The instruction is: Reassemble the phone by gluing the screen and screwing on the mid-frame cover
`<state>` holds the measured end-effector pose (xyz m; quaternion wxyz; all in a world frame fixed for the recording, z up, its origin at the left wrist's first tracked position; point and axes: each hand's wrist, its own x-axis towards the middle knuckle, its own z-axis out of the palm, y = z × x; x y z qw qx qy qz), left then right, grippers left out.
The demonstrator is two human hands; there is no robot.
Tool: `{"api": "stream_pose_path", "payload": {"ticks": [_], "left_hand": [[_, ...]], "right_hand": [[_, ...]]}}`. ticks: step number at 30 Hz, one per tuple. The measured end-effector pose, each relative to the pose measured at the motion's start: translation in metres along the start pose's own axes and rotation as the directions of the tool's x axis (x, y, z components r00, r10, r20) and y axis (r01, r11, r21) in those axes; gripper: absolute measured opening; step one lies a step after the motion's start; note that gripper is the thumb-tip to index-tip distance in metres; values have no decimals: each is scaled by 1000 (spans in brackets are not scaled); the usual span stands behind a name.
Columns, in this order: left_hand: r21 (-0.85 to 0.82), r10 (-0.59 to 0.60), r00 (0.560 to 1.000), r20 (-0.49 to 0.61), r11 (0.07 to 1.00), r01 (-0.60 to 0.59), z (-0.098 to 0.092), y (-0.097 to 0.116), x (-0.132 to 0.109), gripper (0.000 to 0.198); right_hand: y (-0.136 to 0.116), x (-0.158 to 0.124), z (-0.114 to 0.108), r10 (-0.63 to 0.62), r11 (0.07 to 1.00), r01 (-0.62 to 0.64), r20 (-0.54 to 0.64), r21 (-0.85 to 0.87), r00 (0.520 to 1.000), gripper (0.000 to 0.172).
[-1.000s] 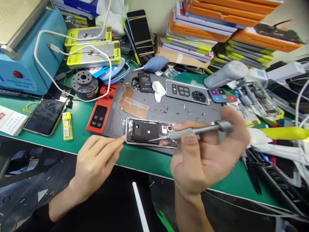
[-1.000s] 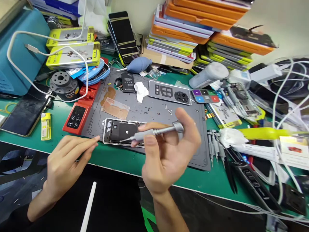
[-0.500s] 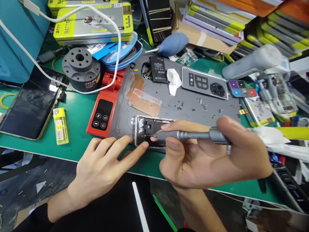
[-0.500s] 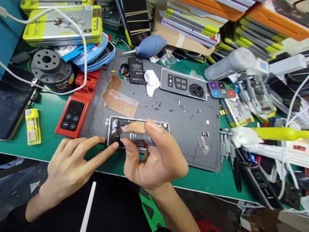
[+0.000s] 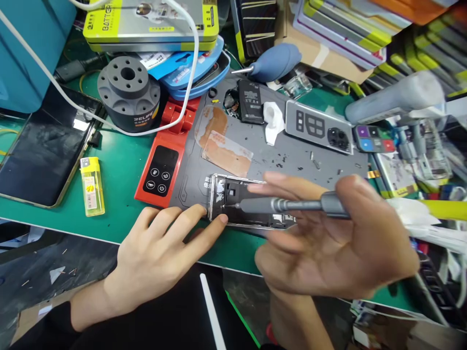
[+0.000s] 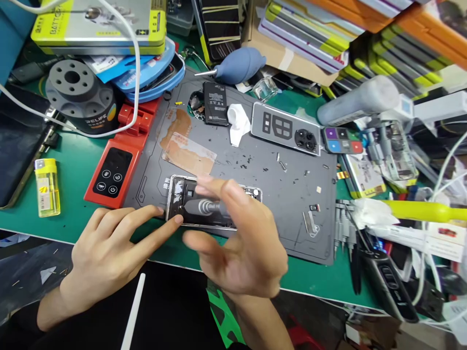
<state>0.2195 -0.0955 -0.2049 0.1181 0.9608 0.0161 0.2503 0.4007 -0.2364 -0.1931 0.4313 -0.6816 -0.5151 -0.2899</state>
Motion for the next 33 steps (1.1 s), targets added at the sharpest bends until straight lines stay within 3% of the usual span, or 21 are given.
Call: {"api": "stream_pose_path", "payload": {"ticks": [2, 3, 7, 10, 14, 17, 21, 24, 28, 33], "left_hand": [[8, 1, 1000, -2, 1000, -1, 0, 0, 0, 46], [11, 1, 1000, -2, 1000, -1, 0, -1, 0, 46], [12, 2, 1000, -3, 1000, -2, 0, -1, -1, 46], [17, 8, 1000, -8, 1000, -8, 1, -2, -2, 46], [16, 9, 1000, -16, 1000, -9, 0, -3, -3, 45], [17, 19, 1000, 6, 1000, -19, -3, -5, -2, 46], [66, 135, 990, 33, 988, -137, -8, -9, 1, 44], [84, 226, 967, 119, 968, -237, -10, -12, 3, 47], [87, 276, 941, 196, 951, -297, -13, -13, 4, 53], [54, 282, 948, 146, 955, -292, -12, -14, 3, 46]], "right_hand": [[5, 3, 0, -156, 986, 147, -131, -82, 979, 50], [6, 4, -1, -177, 981, 161, -152, -110, 972, 50], [4, 6, -7, -26, 997, 19, -95, -81, 995, 50], [4, 7, -8, -86, 993, 79, -90, -87, 992, 48], [7, 9, -6, -67, 998, 64, -165, -27, 984, 43], [5, 11, -6, -53, 999, 51, -108, -13, 993, 47], [0, 15, -6, -33, 999, 32, -55, -22, 998, 55], [-1, 17, -7, -25, 1000, 25, -28, -4, 999, 59], [1, 18, -7, -14, 998, 14, -13, 54, 1000, 52], [-1, 25, -4, -24, 995, 25, -15, 101, 1000, 42]]}}
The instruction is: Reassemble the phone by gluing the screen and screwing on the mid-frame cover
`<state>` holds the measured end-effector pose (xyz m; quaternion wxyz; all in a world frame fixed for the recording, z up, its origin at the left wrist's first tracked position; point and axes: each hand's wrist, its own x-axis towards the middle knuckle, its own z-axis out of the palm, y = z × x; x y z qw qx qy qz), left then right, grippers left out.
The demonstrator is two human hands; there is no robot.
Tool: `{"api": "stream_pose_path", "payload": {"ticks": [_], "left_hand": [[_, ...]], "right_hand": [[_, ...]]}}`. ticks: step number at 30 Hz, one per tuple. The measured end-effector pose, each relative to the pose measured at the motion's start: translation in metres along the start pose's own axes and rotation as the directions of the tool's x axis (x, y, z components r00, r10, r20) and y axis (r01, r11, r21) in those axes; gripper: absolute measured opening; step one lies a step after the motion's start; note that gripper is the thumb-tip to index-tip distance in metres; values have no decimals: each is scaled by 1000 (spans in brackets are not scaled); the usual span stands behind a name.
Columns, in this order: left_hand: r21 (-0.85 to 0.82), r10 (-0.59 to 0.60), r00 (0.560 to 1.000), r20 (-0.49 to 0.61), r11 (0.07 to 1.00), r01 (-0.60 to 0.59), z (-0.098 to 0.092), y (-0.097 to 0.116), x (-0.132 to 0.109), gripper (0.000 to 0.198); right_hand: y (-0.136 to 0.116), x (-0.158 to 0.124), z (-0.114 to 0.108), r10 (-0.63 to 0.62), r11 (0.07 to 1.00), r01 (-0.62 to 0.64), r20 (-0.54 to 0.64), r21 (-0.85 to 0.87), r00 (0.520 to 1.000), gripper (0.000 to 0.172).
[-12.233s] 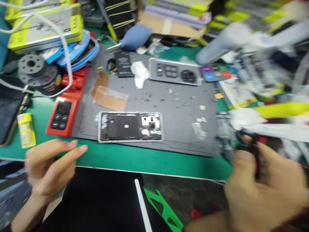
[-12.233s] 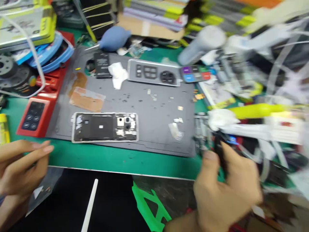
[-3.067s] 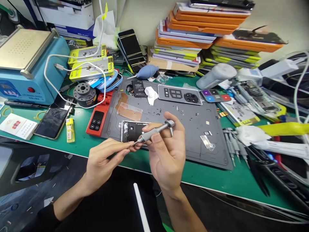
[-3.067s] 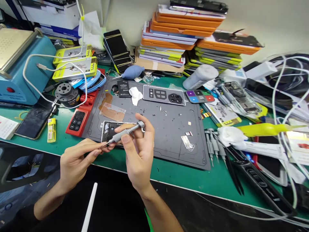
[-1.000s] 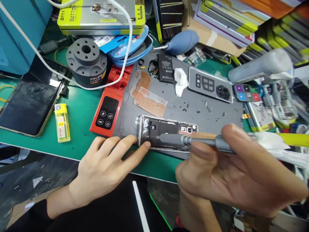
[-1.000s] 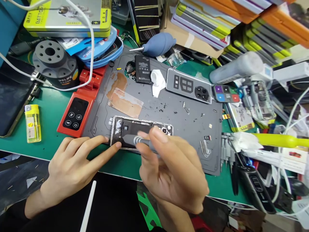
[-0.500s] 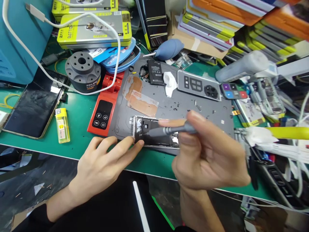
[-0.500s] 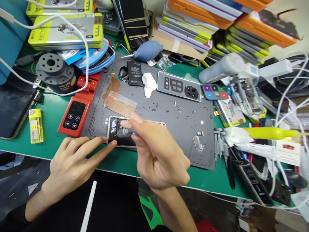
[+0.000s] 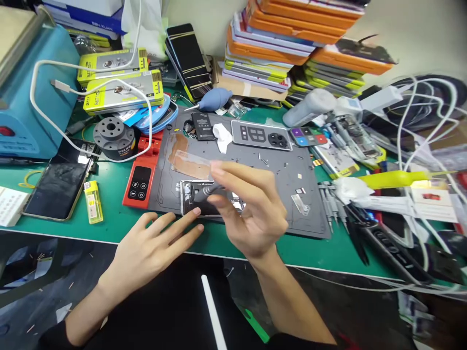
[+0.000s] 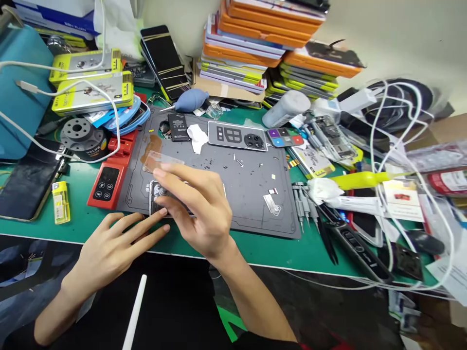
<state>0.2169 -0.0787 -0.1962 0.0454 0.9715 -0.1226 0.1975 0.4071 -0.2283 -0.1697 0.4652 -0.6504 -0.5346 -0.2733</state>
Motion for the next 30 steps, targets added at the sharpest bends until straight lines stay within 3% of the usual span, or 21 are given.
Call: {"api": "stream_pose_path", "payload": {"ticks": [9, 14, 22, 25, 30], "left_hand": [[-63, -17, 1000, -22, 998, 16, -3, -2, 4, 44], [-66, -21, 1000, -11, 998, 20, -6, -4, 8, 45], [-50, 46, 999, -15, 998, -47, -15, -12, 18, 45], [-9, 63, 998, -27, 998, -63, -16, -15, 22, 44], [-10, 38, 998, -52, 999, -38, -12, -18, 19, 43]], "right_hand": [[2, 4, 1, 7, 1000, -6, -43, 21, 999, 47], [0, 6, 2, -14, 999, 14, -10, 44, 1000, 46], [-5, 4, 11, 38, 997, -38, 2, 67, 999, 26], [-4, 6, 12, 80, 994, -87, 102, 62, 992, 23], [-4, 7, 14, 107, 991, -123, 242, 55, 964, 35]]}}
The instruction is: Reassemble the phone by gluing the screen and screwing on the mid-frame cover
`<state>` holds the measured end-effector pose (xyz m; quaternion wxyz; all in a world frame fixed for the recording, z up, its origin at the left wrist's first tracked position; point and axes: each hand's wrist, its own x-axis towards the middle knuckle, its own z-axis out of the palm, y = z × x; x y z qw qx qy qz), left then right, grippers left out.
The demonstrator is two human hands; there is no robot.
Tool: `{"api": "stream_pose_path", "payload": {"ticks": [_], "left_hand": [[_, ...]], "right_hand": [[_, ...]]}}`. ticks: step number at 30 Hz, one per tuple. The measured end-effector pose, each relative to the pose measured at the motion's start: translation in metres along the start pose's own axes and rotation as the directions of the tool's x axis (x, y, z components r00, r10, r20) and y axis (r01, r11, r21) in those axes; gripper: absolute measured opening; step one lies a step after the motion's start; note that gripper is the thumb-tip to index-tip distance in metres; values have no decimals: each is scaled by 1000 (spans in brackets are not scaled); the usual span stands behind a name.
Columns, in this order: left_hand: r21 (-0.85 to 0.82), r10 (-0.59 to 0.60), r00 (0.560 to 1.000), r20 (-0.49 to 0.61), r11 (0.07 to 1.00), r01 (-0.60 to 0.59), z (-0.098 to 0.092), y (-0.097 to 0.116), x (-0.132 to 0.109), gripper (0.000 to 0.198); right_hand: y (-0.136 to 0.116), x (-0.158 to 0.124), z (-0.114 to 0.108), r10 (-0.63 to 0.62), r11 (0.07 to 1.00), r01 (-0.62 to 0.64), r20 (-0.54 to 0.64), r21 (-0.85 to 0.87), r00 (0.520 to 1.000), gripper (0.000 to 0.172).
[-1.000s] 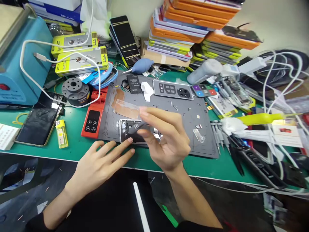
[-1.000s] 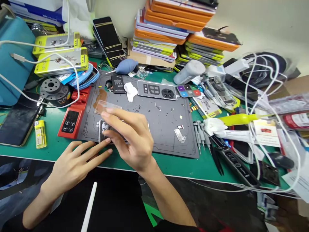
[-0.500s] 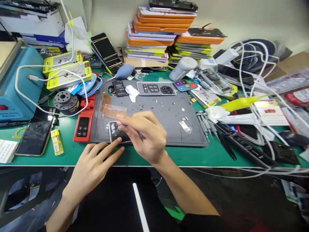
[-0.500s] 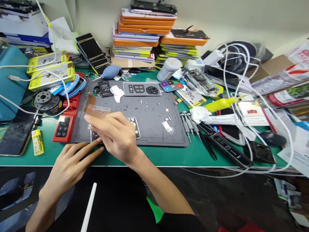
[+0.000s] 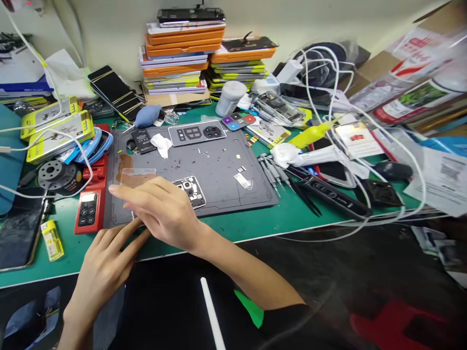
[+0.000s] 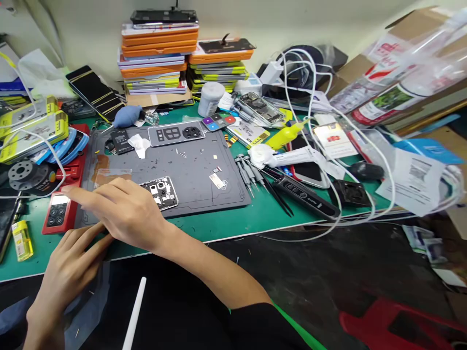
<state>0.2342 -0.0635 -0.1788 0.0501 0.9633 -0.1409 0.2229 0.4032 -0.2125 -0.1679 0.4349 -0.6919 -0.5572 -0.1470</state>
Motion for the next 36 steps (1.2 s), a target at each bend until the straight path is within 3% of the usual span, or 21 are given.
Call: {"api": "stream_pose_path", "payload": {"ticks": [3, 6, 8, 11, 14, 18, 22, 25, 29, 33, 36], "left_hand": [[8, -5, 1000, 1, 1000, 5, 2, 0, -2, 44], [-36, -39, 998, 43, 999, 40, 2, 3, 0, 58], [-44, -59, 997, 54, 997, 61, 2, 5, 4, 64], [25, -73, 996, 43, 997, 72, 4, 7, 8, 59], [61, -96, 995, 4, 994, 96, 7, 8, 10, 55], [-27, -135, 990, -37, 991, 134, 11, 10, 11, 57], [-107, -169, 981, -100, 982, 158, 15, 11, 13, 60], [-102, -160, 979, -127, 984, 148, 18, 10, 13, 57], [-149, -178, 976, -124, 976, 159, 17, 10, 10, 45], [-310, -309, 942, -130, 915, 258, 10, 16, 10, 34], [-522, -437, 893, -112, 790, 321, 4, 24, 17, 30]], "right_hand": [[0, -1, -3, 31, 999, -31, 22, 26, 999, 37], [12, -8, -26, 157, 977, -125, -178, 175, 971, 45], [32, -19, -53, 303, 940, -208, -384, 270, 872, 53], [74, -44, -97, 342, 939, -298, -524, 171, 780, 63], [114, -72, -120, 413, 905, -409, -474, 117, 778, 52], [135, -87, -117, 430, 899, -421, -433, 123, 792, 47], [130, -78, -112, 502, 863, -471, -410, 181, 762, 42], [119, -71, -117, 608, 794, -530, -400, 300, 686, 39], [94, -69, -120, 655, 753, -468, -463, 461, 597, 48], [51, -66, -97, 714, 645, -423, -304, 637, 631, 56], [15, -59, -68, 713, 508, -400, -111, 763, 692, 48]]}}
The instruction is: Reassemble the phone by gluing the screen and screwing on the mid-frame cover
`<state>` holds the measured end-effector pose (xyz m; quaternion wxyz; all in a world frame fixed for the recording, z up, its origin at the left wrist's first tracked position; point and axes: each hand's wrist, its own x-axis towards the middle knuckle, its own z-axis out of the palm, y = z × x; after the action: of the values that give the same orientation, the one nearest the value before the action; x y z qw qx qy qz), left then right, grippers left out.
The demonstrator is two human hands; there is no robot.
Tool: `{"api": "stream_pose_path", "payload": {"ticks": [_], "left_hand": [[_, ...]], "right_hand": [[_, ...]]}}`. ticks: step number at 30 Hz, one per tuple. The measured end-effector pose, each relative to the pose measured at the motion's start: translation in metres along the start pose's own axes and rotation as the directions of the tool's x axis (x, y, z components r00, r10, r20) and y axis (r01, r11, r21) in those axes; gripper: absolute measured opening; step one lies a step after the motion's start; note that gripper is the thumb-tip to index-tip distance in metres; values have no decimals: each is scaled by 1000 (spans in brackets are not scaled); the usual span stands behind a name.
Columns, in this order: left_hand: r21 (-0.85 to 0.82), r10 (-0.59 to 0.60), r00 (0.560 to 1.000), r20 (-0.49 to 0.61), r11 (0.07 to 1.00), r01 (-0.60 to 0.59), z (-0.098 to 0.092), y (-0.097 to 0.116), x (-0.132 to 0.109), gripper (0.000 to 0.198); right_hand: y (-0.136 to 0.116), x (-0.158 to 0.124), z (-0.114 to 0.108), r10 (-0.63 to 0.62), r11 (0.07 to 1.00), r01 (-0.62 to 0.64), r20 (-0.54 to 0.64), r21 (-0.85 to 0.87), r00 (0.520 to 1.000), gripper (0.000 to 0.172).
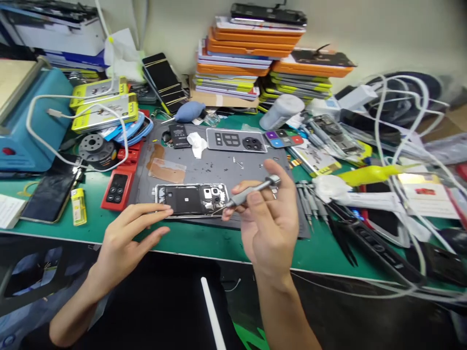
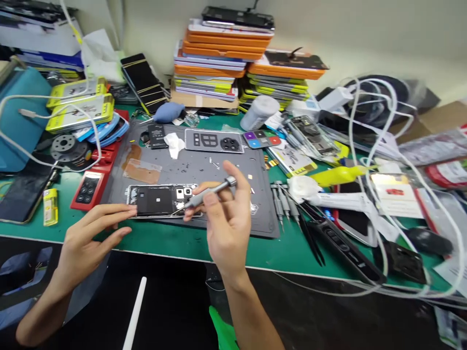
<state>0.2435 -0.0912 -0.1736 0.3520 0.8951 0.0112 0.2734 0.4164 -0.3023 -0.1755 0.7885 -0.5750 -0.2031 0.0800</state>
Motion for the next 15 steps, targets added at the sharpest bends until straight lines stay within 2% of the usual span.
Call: {"api": "stream_pose_path", "payload": {"ticks": [3, 5, 9, 15], "left_hand": [[-282, -110, 993, 40, 952, 117, 4, 11, 5, 48], [-414, -157, 987, 29, 897, 155, 7, 16, 6, 43], [-484, -202, 979, -30, 860, 163, 12, 19, 0, 21], [-544, -235, 969, -74, 824, 158, 16, 13, -8, 27]], "right_hand": [[3, -15, 35, 37, 998, -43, 120, 45, 992, 47], [5, -20, 50, 25, 998, -32, 136, 51, 990, 47], [8, -24, 63, 28, 998, -35, 123, 56, 992, 49], [12, -26, 65, 68, 995, -77, 131, 66, 989, 48]]}}
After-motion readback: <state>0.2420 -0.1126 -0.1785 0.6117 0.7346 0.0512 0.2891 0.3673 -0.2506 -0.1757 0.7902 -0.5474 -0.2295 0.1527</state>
